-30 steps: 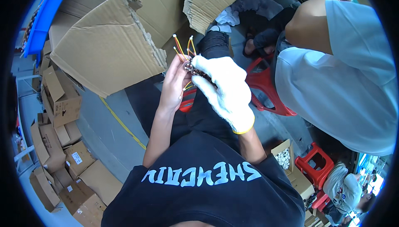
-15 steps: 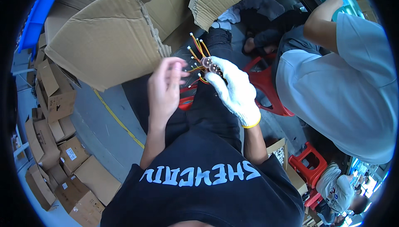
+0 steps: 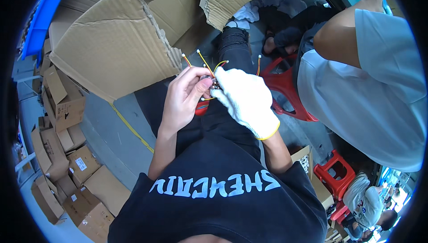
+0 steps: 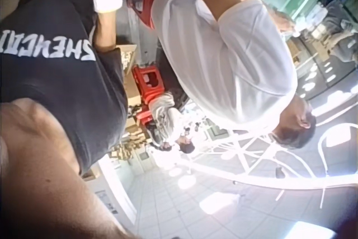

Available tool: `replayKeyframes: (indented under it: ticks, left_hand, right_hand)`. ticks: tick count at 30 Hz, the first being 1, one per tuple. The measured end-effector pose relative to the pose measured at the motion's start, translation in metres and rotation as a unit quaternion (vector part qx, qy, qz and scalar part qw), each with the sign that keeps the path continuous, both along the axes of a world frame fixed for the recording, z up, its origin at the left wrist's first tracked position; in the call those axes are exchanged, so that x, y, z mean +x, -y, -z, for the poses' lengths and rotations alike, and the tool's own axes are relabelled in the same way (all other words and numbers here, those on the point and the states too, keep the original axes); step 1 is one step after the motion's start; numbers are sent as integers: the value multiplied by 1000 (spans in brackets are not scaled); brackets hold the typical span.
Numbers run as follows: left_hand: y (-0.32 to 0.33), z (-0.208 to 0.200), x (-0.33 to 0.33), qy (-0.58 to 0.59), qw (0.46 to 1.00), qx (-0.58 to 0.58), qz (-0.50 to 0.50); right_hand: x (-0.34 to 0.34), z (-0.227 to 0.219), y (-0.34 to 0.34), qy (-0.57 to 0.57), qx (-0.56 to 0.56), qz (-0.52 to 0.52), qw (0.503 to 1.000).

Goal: Manually inspecting and arranging wires on small electronic circuit boards before placing them in containers.

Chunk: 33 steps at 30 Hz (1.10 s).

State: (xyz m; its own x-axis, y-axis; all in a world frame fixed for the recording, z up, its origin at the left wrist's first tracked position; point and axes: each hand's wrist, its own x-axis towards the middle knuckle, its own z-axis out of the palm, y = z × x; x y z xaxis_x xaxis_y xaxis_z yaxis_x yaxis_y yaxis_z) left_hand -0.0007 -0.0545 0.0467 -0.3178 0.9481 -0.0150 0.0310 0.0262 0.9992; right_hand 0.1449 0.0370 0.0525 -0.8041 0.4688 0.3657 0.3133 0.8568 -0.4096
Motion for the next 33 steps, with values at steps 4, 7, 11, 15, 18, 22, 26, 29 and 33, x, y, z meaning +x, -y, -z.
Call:
replayKeyframes:
  ticks: [4,7,11,15,18,22,26,29,33]
  left_hand:
    - [6,9,2,103,994,8,-21]
    - [5,13,3,144,989,15,-28]
    - [4,13,1,205,978,13,-32]
    - [4,5,2,166,985,-6,-53]
    - [5,-1,7,-5,995,-40,-90]
    - [6,0,7,-143,981,-48,-118]
    - [6,8,5,-91,988,-12,-125]
    - [4,7,4,34,993,12,-113]
    - [3,10,0,-29,989,-47,-139]
  right_hand:
    - [0,6,3,-9,22,-10,1000]
    - [0,11,-1,-33,33,-25,999]
    - [-1,16,-4,-73,47,-35,996]
    - [-4,17,-4,-64,40,-38,996]
    - [-5,18,-3,-49,31,-40,998]
    - [-9,19,-2,-50,49,-36,997]
    - [-11,8,3,-8,-9,-11,1000]
    - [-13,4,6,9,-24,3,1000]
    - [-16,3,6,40,-10,17,999]
